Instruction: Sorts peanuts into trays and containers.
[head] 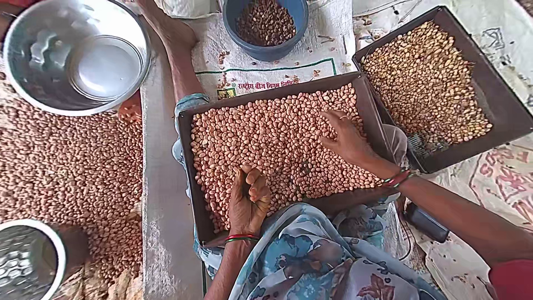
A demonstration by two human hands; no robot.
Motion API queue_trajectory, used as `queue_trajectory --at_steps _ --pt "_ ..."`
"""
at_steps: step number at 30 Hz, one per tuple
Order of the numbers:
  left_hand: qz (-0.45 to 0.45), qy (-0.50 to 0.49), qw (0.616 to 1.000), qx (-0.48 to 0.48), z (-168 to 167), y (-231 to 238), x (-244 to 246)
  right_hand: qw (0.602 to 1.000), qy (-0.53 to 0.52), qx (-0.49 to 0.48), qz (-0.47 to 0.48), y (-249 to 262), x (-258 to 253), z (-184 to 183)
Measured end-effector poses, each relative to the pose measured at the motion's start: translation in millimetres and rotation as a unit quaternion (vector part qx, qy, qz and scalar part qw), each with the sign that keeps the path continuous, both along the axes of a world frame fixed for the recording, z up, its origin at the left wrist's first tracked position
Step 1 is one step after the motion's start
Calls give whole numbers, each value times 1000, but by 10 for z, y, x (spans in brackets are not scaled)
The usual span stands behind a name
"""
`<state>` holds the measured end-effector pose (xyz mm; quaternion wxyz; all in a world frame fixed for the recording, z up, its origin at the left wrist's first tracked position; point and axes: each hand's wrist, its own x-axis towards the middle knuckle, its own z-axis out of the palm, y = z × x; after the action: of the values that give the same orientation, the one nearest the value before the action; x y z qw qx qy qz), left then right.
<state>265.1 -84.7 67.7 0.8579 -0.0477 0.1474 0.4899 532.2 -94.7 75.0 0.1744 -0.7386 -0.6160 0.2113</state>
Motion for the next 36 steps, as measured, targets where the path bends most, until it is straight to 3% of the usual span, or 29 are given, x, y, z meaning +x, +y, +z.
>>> queue_trajectory --at_steps 3,6,9,12,14,15,18,21,24,27,30,36 --pt "15 -24 1000 12 -13 0 -18 997 25 63 27 262 -455 -433" --pt "32 -59 998 16 -29 10 -39 989 88 93 73 459 -955 -413" --pt "49 -110 993 4 -44 21 -88 973 117 48 193 426 -1271 -328" --pt "48 -166 985 18 -115 37 -180 914 143 -6 380 209 -1040 -350" --pt "51 -187 981 25 -131 45 -224 884 92 -4 458 23 -647 -348" --pt "55 -192 979 28 -131 51 -237 891 52 -12 451 -56 -420 -281" --pt "67 -186 979 42 -150 52 -242 951 -95 6 293 -210 186 -40" --pt "104 -129 986 33 -121 68 -211 969 -156 29 190 -273 347 130" --pt "118 -80 989 26 -108 100 -184 974 -48 35 218 -433 -36 73" --pt "106 -51 992 34 -102 92 -155 972 40 -26 231 -416 -492 -6" --pt "97 -31 994 37 -97 82 -141 977 -31 54 204 -148 -614 -123" --pt "89 -29 995 34 -91 89 -133 957 -122 80 249 125 -640 -275"
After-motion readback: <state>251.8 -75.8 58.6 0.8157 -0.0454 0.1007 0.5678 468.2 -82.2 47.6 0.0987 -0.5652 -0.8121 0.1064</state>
